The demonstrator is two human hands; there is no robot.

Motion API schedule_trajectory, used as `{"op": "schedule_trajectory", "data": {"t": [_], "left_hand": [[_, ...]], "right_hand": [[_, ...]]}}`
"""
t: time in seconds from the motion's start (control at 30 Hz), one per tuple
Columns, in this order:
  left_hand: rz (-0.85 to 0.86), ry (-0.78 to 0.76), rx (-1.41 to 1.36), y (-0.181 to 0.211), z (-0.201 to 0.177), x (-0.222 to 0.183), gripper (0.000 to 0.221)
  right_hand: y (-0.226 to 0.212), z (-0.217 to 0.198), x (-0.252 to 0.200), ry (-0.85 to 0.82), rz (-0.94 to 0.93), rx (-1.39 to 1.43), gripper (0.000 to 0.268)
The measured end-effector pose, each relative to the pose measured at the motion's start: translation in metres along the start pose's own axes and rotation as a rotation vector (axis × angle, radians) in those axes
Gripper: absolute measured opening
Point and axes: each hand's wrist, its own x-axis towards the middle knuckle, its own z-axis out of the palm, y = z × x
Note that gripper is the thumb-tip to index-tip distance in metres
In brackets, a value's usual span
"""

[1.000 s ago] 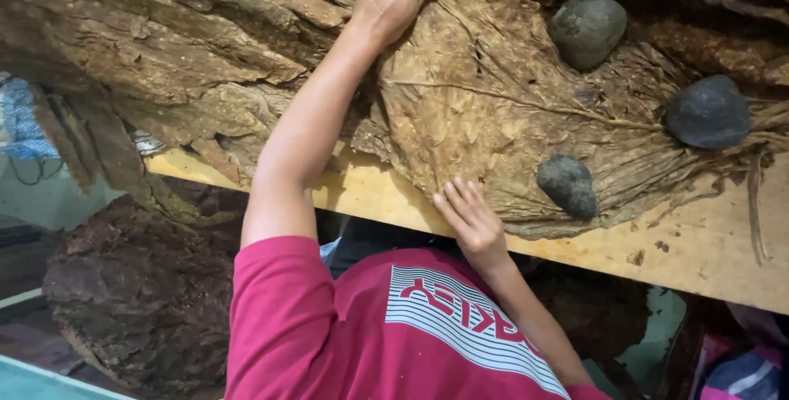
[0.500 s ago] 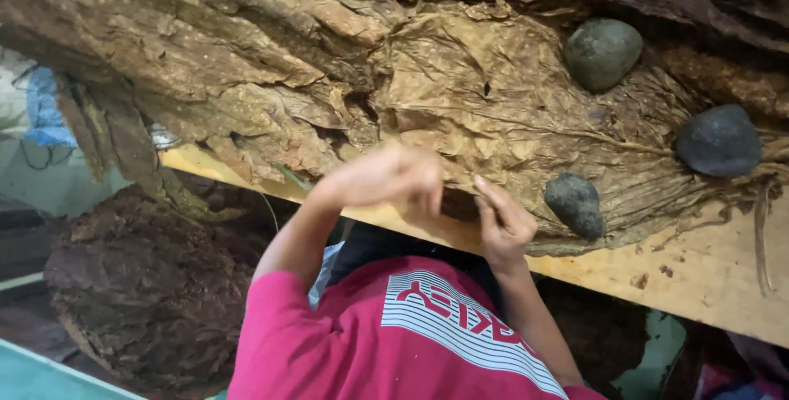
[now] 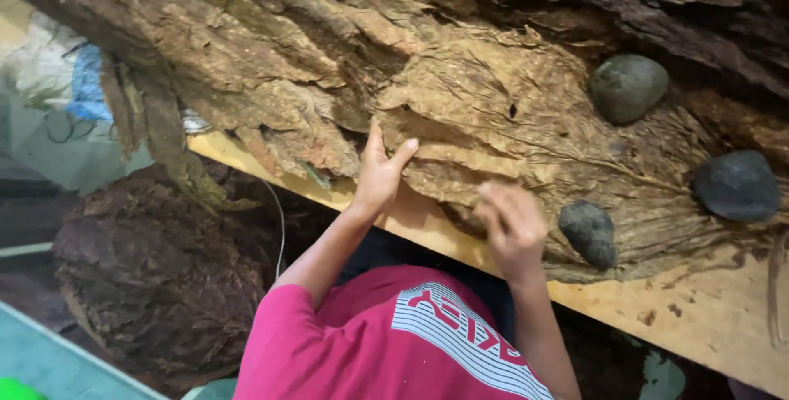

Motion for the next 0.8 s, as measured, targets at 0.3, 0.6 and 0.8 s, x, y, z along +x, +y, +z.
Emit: {"op": "schedule_trajectory", "data": {"t": [0.3, 0.6, 0.8], "left_hand": [[-0.143, -0.046, -0.201, -0.018, -0.027, 0.006, 0.11], [0.063, 0.221, -0.168, 0.065, -0.006, 0.048, 0.069], [0.216, 0.305, 0.025, 0.086, -0.021, 0.076, 0.018]], "right_hand": [[0.015, 0.069, 0.025, -0.469, 0.079, -0.516, 0.104], [0.028, 0.08, 0.026, -0.472, -0.05, -0.542, 0.132], [0.032, 0.088, 0.03, -0.568, -0.053, -0.444, 0.134]]}}
